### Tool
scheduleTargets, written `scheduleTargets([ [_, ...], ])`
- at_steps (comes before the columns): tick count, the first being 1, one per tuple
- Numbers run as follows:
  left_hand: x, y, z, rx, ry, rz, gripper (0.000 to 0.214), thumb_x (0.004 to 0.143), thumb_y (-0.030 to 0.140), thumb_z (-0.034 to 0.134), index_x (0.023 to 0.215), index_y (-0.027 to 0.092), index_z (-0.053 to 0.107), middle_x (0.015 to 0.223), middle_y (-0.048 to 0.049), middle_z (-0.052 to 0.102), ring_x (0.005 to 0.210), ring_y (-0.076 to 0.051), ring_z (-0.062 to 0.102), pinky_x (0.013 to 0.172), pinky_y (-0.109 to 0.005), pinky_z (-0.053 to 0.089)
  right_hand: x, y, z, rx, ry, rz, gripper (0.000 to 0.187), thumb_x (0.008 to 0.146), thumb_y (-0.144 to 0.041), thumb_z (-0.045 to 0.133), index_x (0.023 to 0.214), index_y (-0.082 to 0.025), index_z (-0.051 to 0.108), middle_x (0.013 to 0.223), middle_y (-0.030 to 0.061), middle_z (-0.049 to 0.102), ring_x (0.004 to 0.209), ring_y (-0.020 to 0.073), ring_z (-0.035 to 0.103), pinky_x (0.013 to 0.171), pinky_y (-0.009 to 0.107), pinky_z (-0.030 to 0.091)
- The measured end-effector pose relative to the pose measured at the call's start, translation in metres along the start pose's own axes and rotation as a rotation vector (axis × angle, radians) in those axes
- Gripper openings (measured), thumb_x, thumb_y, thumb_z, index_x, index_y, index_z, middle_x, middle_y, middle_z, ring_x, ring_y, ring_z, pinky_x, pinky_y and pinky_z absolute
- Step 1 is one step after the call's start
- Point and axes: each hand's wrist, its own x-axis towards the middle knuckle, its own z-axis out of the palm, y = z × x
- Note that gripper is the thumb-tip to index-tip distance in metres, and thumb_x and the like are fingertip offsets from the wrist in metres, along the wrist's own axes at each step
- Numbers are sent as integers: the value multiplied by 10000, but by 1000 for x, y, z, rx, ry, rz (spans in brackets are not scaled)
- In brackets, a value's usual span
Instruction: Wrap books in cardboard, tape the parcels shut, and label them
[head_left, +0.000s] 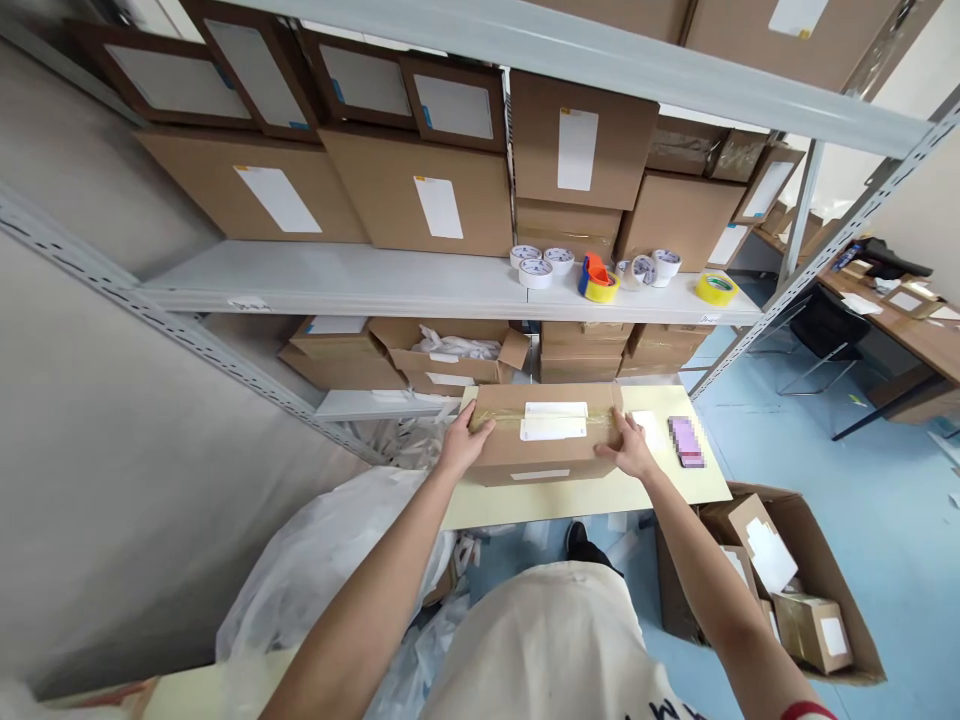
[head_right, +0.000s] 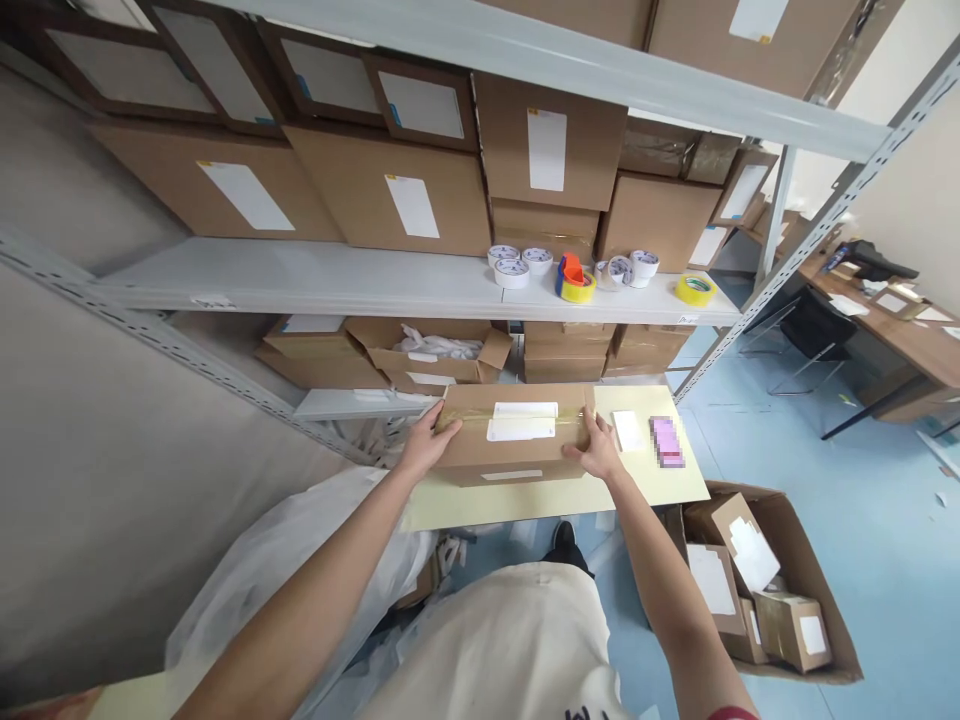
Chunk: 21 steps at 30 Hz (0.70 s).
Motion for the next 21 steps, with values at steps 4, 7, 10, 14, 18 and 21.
scheduleTargets([
  [4,4,17,0,295,45,100,542,827,362,583,1325,148,585,1395,-169,578,1305,-347,517,1086,-502,403,8,-10,-3,-91,-42,7,927,795,-638,597,1542,-200,268,1617,184,202,1483,406,176,1136,598,231],
  [7,-2,31,5,456,20,326,452,898,292,455,1302,166,613,1473,-147,504,1384,-334,427,1130,-531,329,11,-20,-10,-224,-40,-84,913,820,-698,535,1535,-185,291,1647,165,105,1506,401,83,1155,605,179],
  [10,-9,40,13,537,-171,466,460,918,292,410,1331,201,592,1478,-113,506,1417,-285,392,1172,-510,264,9,-32,-13,-298,-101,-168,878,867,-716,440,1547,-192,257,1638,153,168,1515,351,105,1168,602,159],
  [14,-10,41,18,630,-291,464,557,912,376,440,1430,177,482,1536,-134,417,1462,-294,309,1192,-533,189,9,-41,-11,-327,-171,-124,916,875,-734,404,1554,-143,228,1634,179,149,1519,342,90,1173,586,177],
  [18,-6,39,19,652,-311,461,590,918,413,436,1460,180,440,1556,-138,381,1473,-297,285,1193,-543,169,14,-41,-10,-332,-196,-117,937,863,-752,405,1556,-149,222,1636,181,134,1519,354,73,1161,599,199],
  [21,-5,37,20,651,-310,466,602,915,426,447,1467,187,430,1558,-138,377,1474,-299,283,1193,-549,164,16,-38,-8,-336,-176,-134,936,863,-754,403,1561,-161,207,1634,181,143,1517,361,77,1154,601,218],
])
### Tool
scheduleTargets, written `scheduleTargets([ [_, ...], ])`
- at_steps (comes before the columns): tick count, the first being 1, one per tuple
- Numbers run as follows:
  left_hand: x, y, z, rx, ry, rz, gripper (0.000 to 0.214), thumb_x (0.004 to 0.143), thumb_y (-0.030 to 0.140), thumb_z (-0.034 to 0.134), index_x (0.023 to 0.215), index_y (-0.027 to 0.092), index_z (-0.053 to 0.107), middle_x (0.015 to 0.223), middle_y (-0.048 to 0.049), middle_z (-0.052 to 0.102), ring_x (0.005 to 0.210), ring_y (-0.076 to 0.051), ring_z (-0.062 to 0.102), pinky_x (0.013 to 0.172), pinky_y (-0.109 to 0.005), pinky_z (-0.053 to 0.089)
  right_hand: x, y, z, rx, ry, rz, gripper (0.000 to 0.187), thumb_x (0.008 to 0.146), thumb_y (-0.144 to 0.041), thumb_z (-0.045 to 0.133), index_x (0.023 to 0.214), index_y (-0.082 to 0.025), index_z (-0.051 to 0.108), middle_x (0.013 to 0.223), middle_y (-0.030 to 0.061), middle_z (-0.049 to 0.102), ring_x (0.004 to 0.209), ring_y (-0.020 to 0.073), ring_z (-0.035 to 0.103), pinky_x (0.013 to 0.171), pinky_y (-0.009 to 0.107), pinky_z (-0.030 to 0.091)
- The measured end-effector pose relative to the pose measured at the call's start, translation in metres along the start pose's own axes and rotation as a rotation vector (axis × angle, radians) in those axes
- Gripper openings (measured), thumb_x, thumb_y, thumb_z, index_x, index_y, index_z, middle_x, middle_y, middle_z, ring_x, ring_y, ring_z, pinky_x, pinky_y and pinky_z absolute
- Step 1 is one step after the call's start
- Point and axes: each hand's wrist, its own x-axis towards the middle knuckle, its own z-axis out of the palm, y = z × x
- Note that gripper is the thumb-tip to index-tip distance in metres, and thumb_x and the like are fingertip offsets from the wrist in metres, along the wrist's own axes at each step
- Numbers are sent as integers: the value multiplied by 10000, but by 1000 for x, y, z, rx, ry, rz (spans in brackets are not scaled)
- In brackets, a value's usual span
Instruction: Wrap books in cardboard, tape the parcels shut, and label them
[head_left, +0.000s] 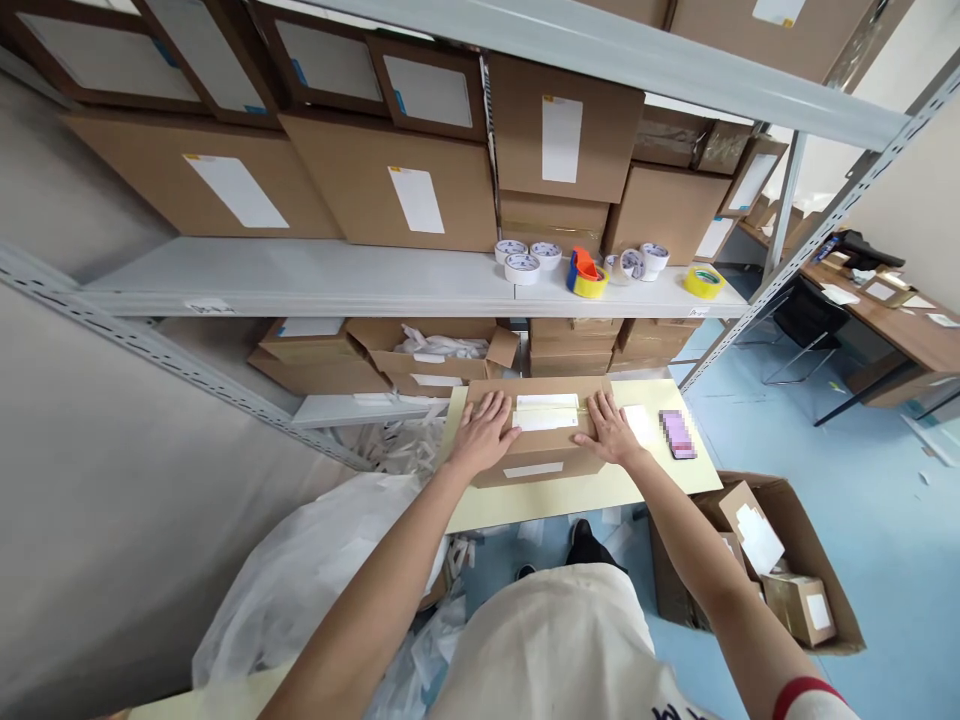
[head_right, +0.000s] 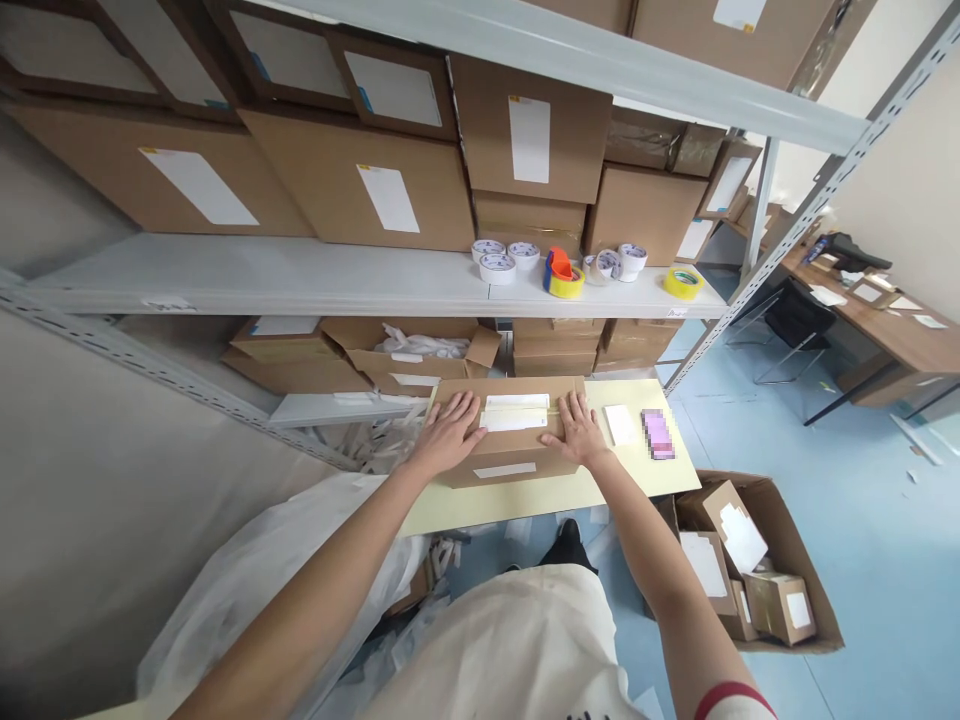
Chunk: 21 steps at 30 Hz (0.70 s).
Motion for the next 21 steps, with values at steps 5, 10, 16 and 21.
scheduleTargets([
  [5,1,-5,1,-16,16,-10,630,903,443,459,1470,171,423,1565,-146,360,1480,-308,265,1202,-538,149,2,4,6,31,28,-28,963,860,-751,419,1572,-159,152,1637,184,117,1519,358,49,1164,595,215],
  [10,0,3,2,-115,143,-66,670,849,444,525,1450,159,453,1613,-153,250,1474,-355,259,1184,-514,249,3,18,15,205,64,-108,1044,823,-706,555,1577,-150,93,1642,195,51,1519,344,-2,1197,553,180],
  [16,14,79,26,-341,258,-27,504,872,304,492,1362,203,553,1525,-120,439,1412,-282,408,1133,-438,400,1,54,27,446,63,-200,1051,819,-619,635,1579,-233,19,1651,145,-62,1519,330,19,1192,536,218],
  [21,32,166,49,-469,135,163,399,893,297,501,1261,224,634,1485,-105,495,1375,-259,462,1121,-443,425,8,116,22,491,118,-190,817,921,-548,521,1574,-256,127,1641,122,160,1506,270,195,1177,504,288],
])
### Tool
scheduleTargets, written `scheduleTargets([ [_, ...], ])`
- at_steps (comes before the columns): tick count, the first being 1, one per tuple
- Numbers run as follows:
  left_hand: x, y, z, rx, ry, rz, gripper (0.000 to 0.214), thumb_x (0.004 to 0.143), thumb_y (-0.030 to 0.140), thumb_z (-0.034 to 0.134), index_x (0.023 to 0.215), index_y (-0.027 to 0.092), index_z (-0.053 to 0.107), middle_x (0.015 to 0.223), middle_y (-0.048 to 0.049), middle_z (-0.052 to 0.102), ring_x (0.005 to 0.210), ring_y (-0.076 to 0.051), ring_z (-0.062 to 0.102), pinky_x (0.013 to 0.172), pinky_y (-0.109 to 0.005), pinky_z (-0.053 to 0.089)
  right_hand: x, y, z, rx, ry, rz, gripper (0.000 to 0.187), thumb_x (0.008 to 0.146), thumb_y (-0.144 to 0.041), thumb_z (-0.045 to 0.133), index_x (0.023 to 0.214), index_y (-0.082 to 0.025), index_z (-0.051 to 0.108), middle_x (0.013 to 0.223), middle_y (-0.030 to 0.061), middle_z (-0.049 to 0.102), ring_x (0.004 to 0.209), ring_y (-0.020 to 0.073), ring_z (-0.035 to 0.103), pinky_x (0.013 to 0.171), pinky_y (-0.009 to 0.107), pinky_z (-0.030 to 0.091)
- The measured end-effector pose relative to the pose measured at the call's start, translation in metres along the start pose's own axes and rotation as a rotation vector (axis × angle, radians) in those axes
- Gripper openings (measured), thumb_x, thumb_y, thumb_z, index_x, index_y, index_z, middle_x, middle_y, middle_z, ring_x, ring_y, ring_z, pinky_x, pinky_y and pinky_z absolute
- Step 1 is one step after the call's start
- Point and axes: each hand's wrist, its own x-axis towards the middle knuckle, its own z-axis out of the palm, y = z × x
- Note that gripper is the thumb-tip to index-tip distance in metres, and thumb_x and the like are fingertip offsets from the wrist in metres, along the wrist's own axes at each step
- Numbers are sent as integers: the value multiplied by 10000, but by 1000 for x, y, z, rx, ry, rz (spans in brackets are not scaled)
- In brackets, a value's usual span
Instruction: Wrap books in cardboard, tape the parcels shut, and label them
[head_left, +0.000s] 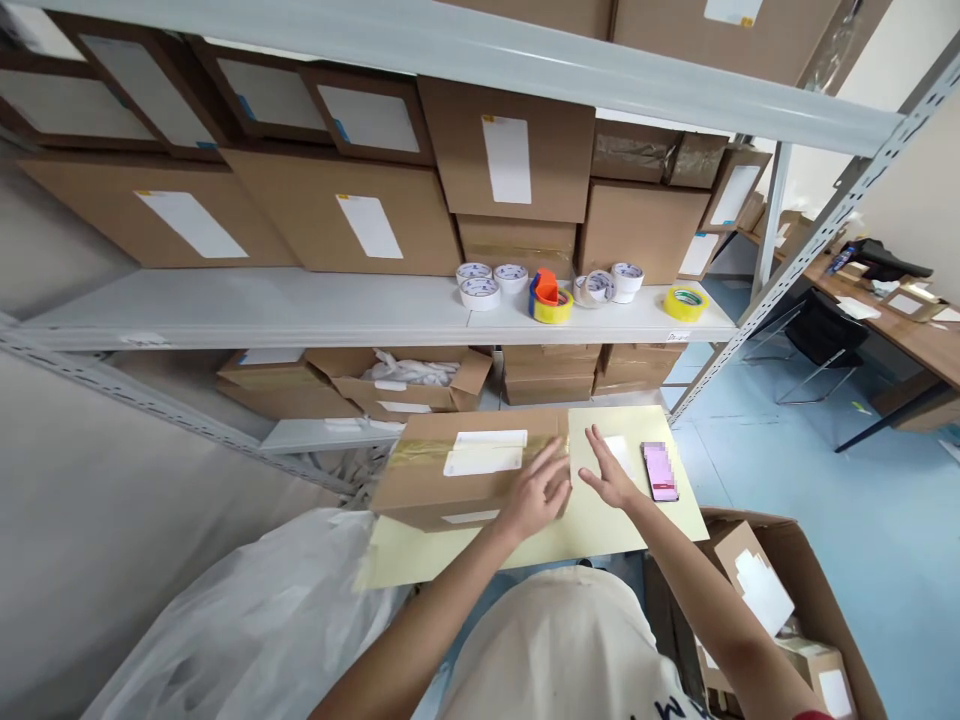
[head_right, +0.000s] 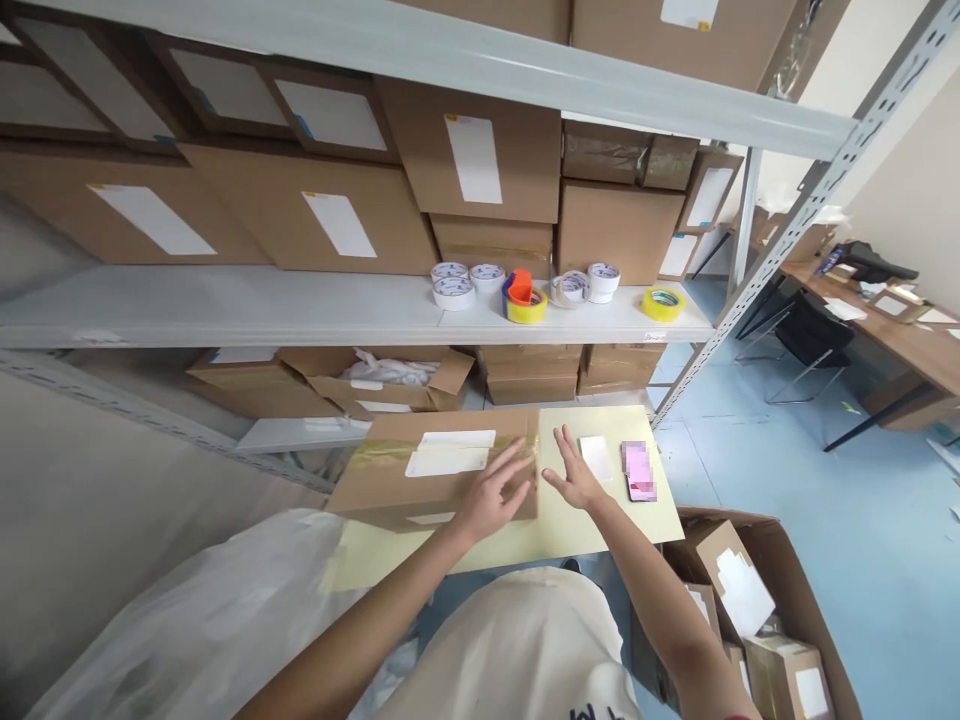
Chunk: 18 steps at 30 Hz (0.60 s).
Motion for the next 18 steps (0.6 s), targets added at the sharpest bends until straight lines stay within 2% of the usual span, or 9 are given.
scheduleTargets([
  [2,8,22,24,-62,-110,24,392,899,292,492,1257,223,636,1470,-98,514,1360,-239,479,1128,-415,419,0,27,-18,-66,-13,107,687,960,-463,477,1552,-205,243,1573,146,351,1455,262,342,1156,484,342],
  [4,16,36,50,-113,-263,20,400,886,300,512,1260,227,635,1438,-91,548,1331,-225,511,1129,-382,415,-2,53,-32,-202,-125,220,591,958,-345,490,1503,-153,364,1478,166,494,1373,263,472,1118,454,405],
  [7,30,41,91,-144,-512,-105,450,807,332,616,1239,209,646,1416,-105,567,1295,-254,542,1114,-376,417,-7,88,-39,-344,-318,297,548,878,-189,581,1416,-138,497,1406,179,567,1281,285,569,1057,438,466],
  [9,41,31,117,-145,-613,-300,482,757,347,669,1209,180,660,1390,-135,585,1276,-289,556,1094,-390,422,-7,106,-35,-356,-393,304,590,817,-130,640,1396,-139,521,1449,191,519,1296,305,553,1057,445,463],
  [12,52,8,148,-138,-657,-595,478,746,355,685,1178,151,667,1322,-168,633,1243,-320,582,1060,-397,429,-2,128,-22,-382,-489,288,701,783,-122,692,1443,-134,455,1561,200,347,1426,313,386,1140,462,363],
  [15,54,-15,172,-140,-661,-742,472,778,370,663,1182,126,655,1325,-189,628,1236,-329,588,1031,-389,438,7,148,-10,-413,-566,262,757,813,-186,696,1494,-163,367,1600,183,269,1490,301,243,1187,503,262],
  [18,48,-31,188,-156,-658,-846,464,802,391,642,1179,121,648,1346,-179,616,1232,-309,594,1014,-352,440,11,163,-3,-467,-632,232,720,832,-170,671,1485,-176,367,1569,185,347,1460,297,318,1172,505,289],
])
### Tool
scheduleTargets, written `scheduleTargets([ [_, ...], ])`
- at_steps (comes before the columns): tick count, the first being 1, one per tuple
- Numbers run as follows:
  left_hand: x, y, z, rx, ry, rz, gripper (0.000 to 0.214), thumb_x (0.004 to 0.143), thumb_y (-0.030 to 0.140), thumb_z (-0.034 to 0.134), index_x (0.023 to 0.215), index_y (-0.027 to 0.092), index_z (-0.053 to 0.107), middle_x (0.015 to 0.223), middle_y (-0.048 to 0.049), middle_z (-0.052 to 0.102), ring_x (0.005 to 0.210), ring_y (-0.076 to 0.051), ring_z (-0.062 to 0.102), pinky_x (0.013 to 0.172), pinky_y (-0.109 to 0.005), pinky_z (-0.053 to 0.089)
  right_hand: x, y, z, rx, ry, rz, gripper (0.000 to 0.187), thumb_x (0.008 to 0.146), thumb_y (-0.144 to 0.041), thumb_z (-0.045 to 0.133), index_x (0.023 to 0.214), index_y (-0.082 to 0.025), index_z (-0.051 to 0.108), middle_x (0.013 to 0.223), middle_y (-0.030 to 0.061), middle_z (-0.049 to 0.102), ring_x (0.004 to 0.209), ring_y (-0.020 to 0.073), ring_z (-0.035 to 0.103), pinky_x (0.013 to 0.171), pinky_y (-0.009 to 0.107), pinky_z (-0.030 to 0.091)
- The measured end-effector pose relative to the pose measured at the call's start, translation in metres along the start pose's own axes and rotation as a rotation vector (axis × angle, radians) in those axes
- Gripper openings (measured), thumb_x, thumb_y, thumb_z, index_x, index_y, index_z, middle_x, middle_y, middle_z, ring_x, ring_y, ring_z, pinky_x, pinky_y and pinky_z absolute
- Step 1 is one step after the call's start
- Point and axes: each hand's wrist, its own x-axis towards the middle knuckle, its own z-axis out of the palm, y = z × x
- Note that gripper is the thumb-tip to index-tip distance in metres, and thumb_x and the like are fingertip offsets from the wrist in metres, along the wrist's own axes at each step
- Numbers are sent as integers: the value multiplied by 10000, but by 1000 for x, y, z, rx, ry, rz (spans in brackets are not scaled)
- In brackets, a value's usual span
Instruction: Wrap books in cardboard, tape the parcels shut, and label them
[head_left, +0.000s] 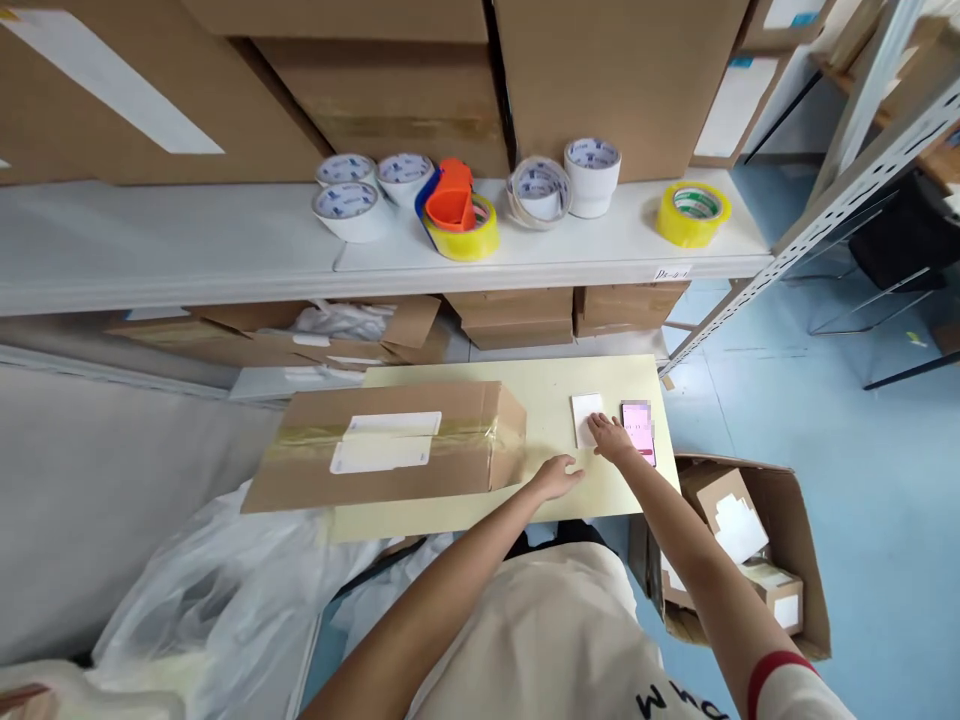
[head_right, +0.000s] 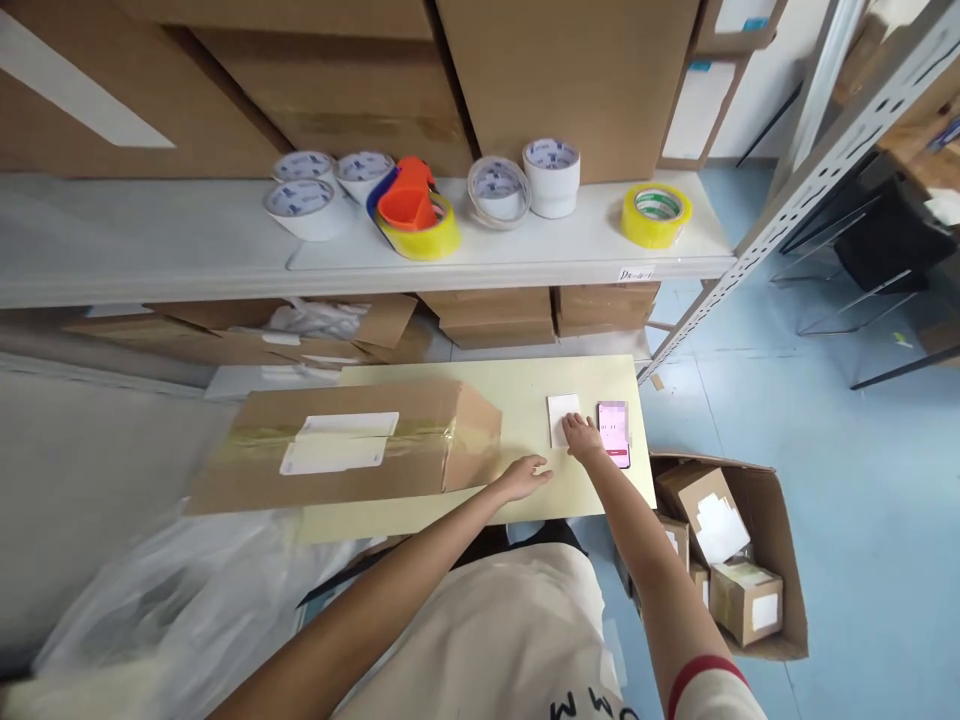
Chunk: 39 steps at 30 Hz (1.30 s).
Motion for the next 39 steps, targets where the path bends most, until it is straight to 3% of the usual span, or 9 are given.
scheduleTargets([
  [4,12,-13,9,-56,14,-80,439,823,408,619,1147,112,650,1329,-184,627,1228,-291,597,1015,-326,427,2,5,4,-116,-42,-36,548,851,-74,594,1383,-144,482,1410,195,532,1274,279,538,1061,409,434],
  [8,21,-19,12,-103,35,-102,407,825,425,611,1094,124,660,1301,-180,646,1214,-285,607,1003,-316,431,-3,7,1,-223,-65,-84,500,860,-80,581,1349,-160,512,1350,184,568,1177,268,596,923,338,518],
  [17,29,-16,17,-191,45,-103,378,839,363,579,1120,119,649,1293,-159,657,1190,-237,627,966,-274,452,-6,8,-9,-370,-70,-221,472,854,-12,423,1307,-26,555,1380,279,530,1196,308,581,928,425,505],
  [23,31,-12,14,-194,116,-70,291,817,327,625,1033,142,682,1187,-136,714,1055,-244,690,895,-299,501,-12,11,-12,-368,-39,-279,388,860,7,420,1159,-84,650,1181,201,683,1104,247,650,1076,431,396],
  [27,28,3,4,-159,244,0,295,851,255,593,1120,154,658,1216,-128,691,1093,-239,661,945,-346,490,-19,16,-17,-328,18,-261,360,849,29,440,1104,-97,662,1005,149,735,913,204,714,1066,375,402],
  [30,22,23,-5,-44,350,125,382,815,210,648,1195,182,632,1324,-118,624,1248,-259,558,1056,-390,415,-24,17,-24,-287,80,-234,337,842,40,449,1040,-102,681,908,127,748,832,194,723,1041,341,415],
  [32,18,38,-12,122,378,247,374,793,180,680,1165,210,657,1321,-103,631,1251,-267,552,1048,-406,413,-27,15,-29,-257,128,-221,327,854,30,445,1023,-113,686,879,117,753,810,193,722,1015,332,431],
  [36,13,61,-23,469,326,386,178,854,128,599,949,212,724,1072,-88,743,1070,-254,656,987,-425,418,-33,8,-34,-202,210,-222,284,876,-3,461,963,-147,689,871,99,758,786,186,712,953,320,460],
  [39,11,72,-33,583,293,396,235,868,74,534,795,189,726,844,-82,763,874,-224,701,958,-401,416,-37,5,-30,-78,326,-191,217,916,-80,486,880,-169,680,790,88,740,752,195,697,883,322,486],
])
